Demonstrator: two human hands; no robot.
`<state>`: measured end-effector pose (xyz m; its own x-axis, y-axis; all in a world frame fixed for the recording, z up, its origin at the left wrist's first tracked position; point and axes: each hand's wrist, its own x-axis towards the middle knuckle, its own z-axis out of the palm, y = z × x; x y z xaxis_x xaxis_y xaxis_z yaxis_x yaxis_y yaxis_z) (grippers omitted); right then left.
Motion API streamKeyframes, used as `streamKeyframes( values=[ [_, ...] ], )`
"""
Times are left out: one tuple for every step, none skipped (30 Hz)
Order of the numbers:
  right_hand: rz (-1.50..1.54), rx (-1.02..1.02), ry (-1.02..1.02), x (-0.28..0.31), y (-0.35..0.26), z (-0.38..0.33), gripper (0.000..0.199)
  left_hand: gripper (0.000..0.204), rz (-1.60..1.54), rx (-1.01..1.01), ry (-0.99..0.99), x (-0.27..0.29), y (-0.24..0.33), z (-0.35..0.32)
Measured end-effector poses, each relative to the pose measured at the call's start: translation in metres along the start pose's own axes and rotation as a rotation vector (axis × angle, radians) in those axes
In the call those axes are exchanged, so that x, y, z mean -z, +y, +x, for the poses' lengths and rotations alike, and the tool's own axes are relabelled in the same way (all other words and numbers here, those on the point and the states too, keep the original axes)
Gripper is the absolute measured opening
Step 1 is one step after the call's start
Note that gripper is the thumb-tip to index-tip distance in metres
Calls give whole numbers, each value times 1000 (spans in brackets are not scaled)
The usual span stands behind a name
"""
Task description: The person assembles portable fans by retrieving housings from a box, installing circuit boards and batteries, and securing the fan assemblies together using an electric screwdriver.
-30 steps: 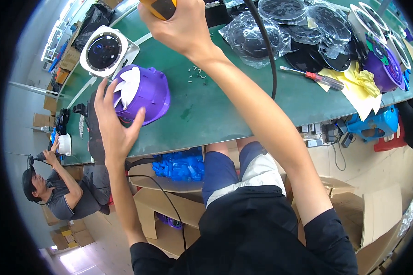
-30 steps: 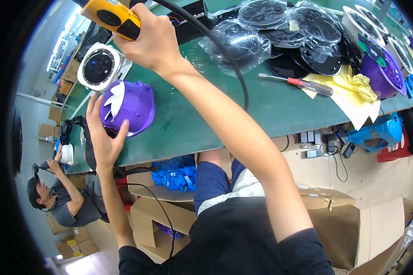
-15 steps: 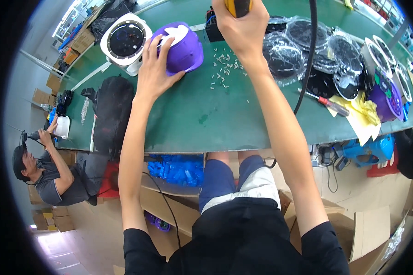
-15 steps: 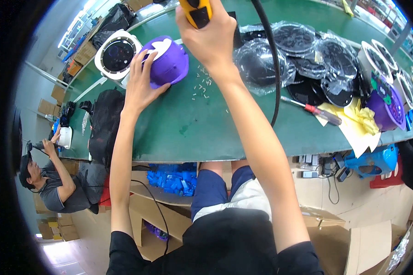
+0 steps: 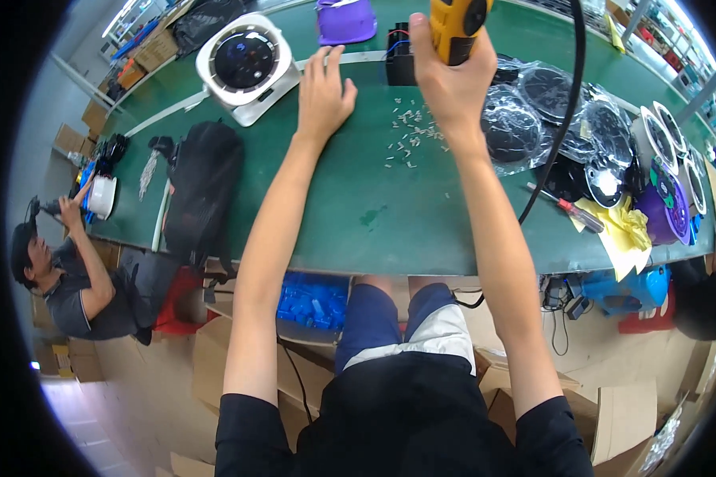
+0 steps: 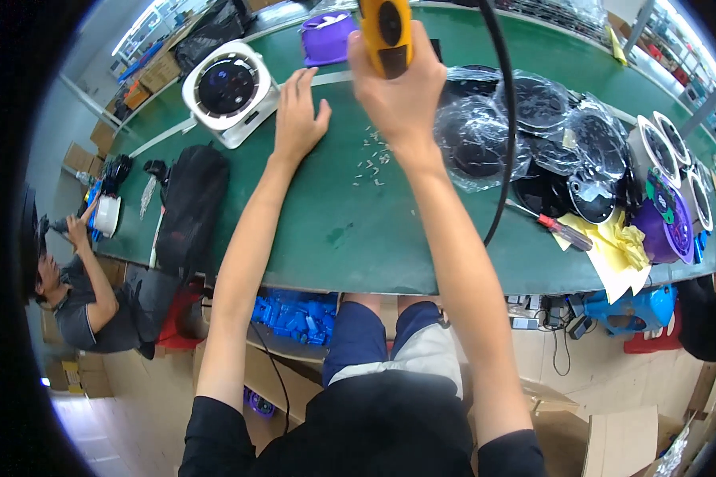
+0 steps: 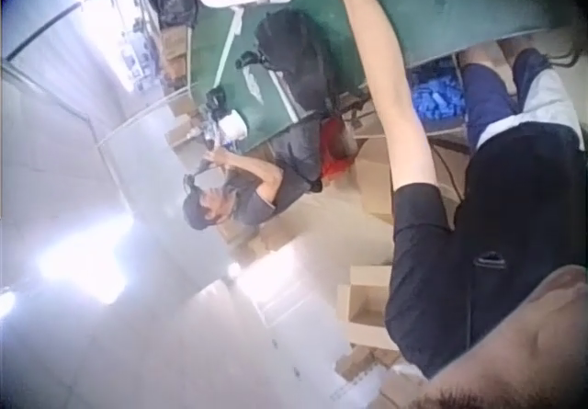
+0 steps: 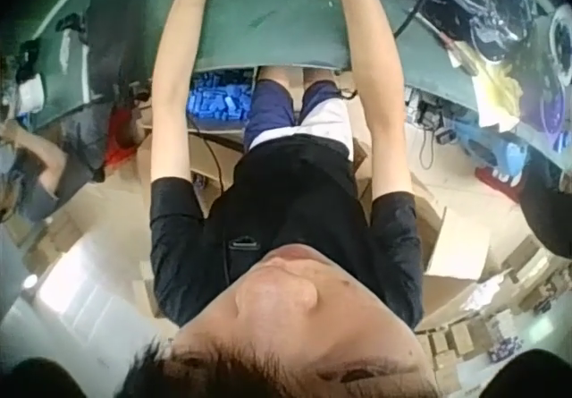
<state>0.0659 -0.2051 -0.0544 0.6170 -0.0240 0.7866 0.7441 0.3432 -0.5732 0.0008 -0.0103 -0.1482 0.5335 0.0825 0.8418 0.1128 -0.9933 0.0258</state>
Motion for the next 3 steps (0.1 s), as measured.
streamKeyframes(
  values=[
    [9,1,2,-4,-3,-3,23,61,-6,43,-66,8,-1,-10],
    [57,-130,-79,-4,-7,-5,22,61,-33,68,-113,14,-2,-17],
    [75,-152,-102,-9,-11,-16,22,61,-67,100,-165,18,5,-20]
  ],
)
